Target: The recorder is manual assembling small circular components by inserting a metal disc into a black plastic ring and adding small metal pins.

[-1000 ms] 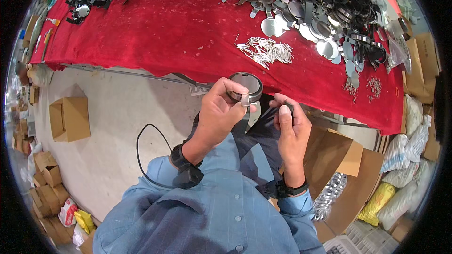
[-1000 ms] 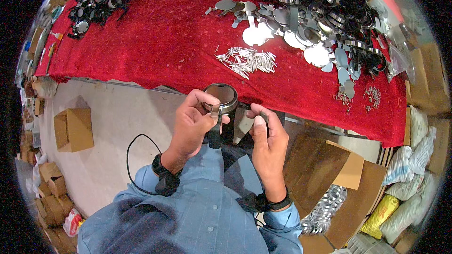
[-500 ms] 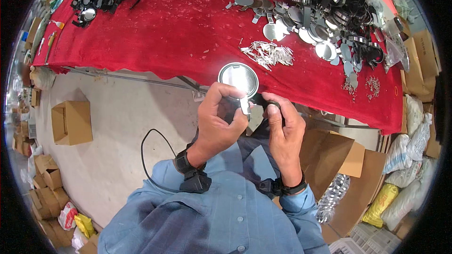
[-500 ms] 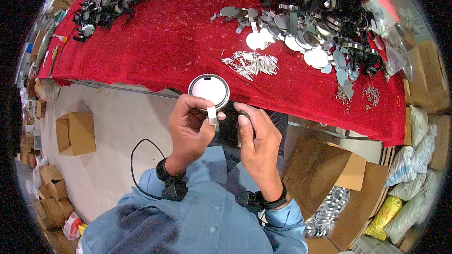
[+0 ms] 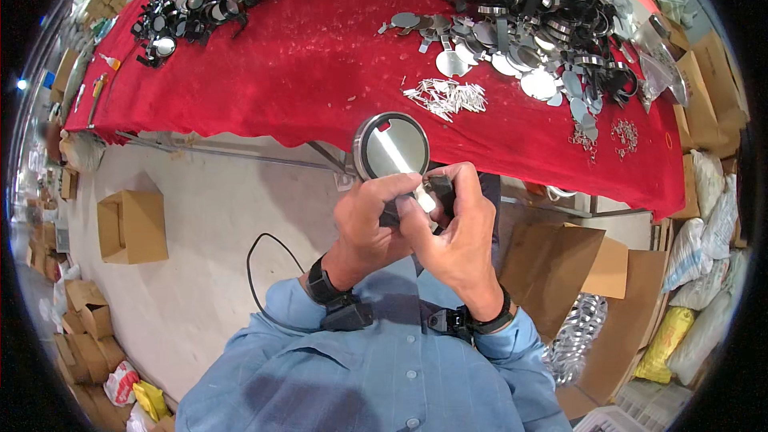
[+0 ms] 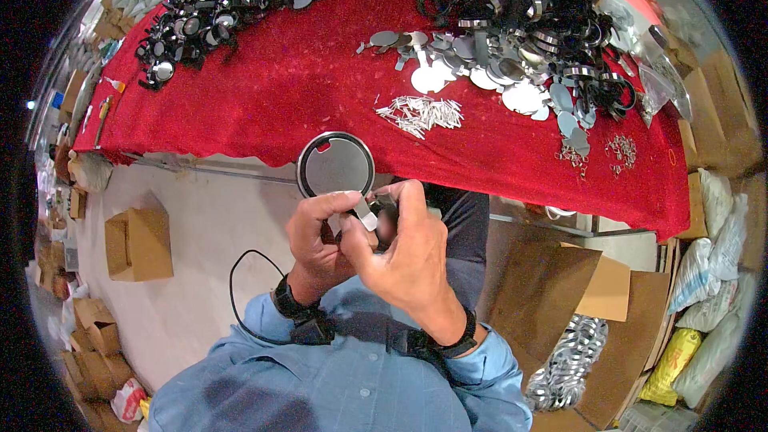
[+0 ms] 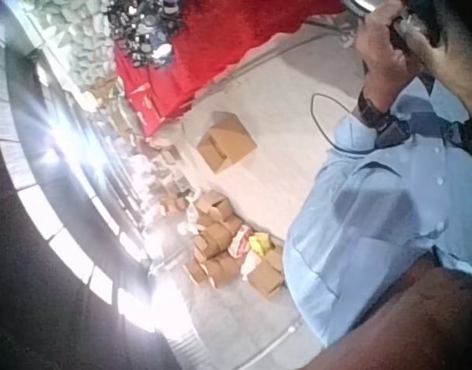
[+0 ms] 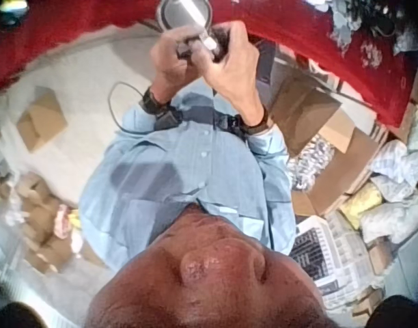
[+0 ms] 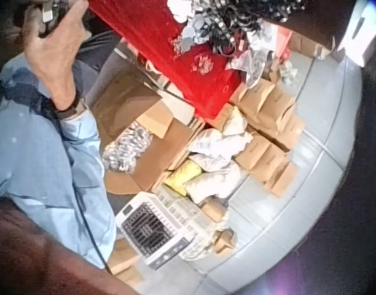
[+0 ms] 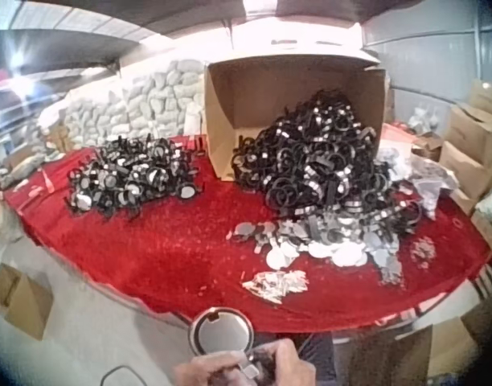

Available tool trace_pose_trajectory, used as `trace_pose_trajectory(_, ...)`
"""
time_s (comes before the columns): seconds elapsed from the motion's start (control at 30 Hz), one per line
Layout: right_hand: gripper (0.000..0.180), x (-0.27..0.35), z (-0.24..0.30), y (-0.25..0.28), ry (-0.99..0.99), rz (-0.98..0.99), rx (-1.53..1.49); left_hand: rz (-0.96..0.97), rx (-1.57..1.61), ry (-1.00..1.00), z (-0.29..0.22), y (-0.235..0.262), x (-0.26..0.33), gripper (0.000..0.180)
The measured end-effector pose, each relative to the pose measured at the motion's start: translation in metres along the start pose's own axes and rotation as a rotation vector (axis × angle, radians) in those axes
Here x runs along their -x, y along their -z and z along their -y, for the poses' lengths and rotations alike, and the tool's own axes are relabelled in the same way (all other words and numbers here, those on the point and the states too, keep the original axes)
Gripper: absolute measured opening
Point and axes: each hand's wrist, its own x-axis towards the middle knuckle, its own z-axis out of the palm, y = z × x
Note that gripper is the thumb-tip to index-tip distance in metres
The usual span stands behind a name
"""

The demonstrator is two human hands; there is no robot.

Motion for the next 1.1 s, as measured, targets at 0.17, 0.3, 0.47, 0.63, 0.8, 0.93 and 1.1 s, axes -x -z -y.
trace_pose_trajectory(0.17,0.039,0.008,0.001,0.003,0.035,-0.043,-0.125,0.014,-0.020,-0.049,-0.008,0.002,0.004,0.046)
trace_pose_trajectory(0.3,0.039,0.013,0.007,0.010,-0.015,0.042,-0.054,0.036,-0.023,-0.022,-0.014,0.004,0.007,0.042)
trace_pose_trajectory(0.47,0.031,0.019,0.001,0.007,0.140,-0.031,0.038,0.032,-0.073,-0.099,-0.018,0.003,0.004,0.044)
trace_pose_trajectory(0.63,0.023,0.020,0.000,0.003,0.221,-0.090,0.102,0.078,-0.121,-0.106,-0.017,0.006,0.005,0.051)
trace_pose_trajectory(0.8,0.019,0.021,0.000,0.003,0.294,-0.084,0.171,0.126,-0.153,-0.107,-0.014,0.013,0.006,0.047)
trace_pose_trajectory(0.93,0.022,0.018,0.003,-0.003,0.312,-0.084,0.200,0.040,-0.016,-0.101,-0.003,0.008,0.008,0.048)
trace_pose_trajectory(1.1,0.033,0.010,0.009,-0.006,0.247,-0.076,0.083,0.009,0.290,0.045,0.012,0.010,0.020,0.059)
